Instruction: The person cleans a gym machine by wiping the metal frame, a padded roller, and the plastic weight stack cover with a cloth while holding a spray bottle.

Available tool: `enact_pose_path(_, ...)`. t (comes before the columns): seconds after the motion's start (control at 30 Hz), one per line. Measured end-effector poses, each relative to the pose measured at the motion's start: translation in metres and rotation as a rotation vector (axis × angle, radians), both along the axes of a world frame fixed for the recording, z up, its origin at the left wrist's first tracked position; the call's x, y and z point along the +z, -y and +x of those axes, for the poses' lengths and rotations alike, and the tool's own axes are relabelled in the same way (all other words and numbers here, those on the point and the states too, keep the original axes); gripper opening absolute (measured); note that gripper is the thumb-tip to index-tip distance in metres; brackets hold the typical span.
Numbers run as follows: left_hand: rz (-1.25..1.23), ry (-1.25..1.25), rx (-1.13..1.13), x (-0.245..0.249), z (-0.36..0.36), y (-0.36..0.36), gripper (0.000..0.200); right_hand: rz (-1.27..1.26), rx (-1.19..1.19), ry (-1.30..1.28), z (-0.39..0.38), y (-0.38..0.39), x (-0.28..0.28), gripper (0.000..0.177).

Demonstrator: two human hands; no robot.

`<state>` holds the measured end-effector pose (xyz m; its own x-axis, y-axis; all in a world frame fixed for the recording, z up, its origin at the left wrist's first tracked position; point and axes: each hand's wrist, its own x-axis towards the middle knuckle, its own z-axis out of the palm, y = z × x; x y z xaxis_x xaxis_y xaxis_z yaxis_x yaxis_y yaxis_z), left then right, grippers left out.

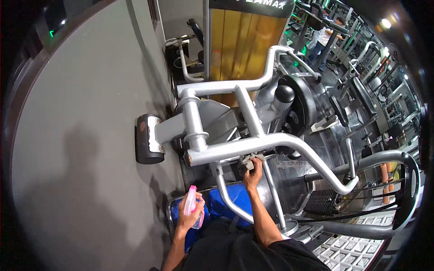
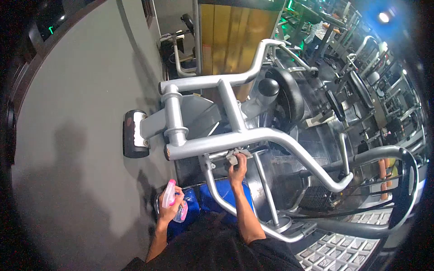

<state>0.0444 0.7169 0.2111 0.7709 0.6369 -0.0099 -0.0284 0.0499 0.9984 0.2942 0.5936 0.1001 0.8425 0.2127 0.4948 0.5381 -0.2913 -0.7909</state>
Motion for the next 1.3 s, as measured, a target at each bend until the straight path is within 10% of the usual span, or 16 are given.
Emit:
enact_pose_path(0.33,-0.007,0.023,0.063,0.004,-0.017,0.030,0.021,0.108,-0.159,0.080,0.028,0.001,0.030,0.056)
enact_pose_path(0.4,0.026,-0.041,0.032,0.006,-0.014,0.043,0.022,0.359,-0.144,-0.226,0.003,-0.011,0.023,0.042)
enact_pose_path(0.53,0.030,-0.007,0.013,0.016,0.001,0.076,0.021,0.034,0.378,-0.462,-0.023,0.007,-0.052,0.033)
enact_pose_path(0.73,0.073,-0.007,0.078,0.014,-0.007,0.143,0.021,0.852,0.606,-1.693,-0.073,0.070,0.005,0.035)
enact_pose_path(1.03,-0.007,0.019,0.295,-0.012,-0.032,0.297,0.018,1.331,0.674,-1.982,-0.087,0.217,0.017,0.043)
enact_pose_path(1.3,0.055,-0.039,0.482,-0.009,-0.088,0.352,0.019,1.026,0.928,-2.080,-0.125,0.263,-0.013,0.050)
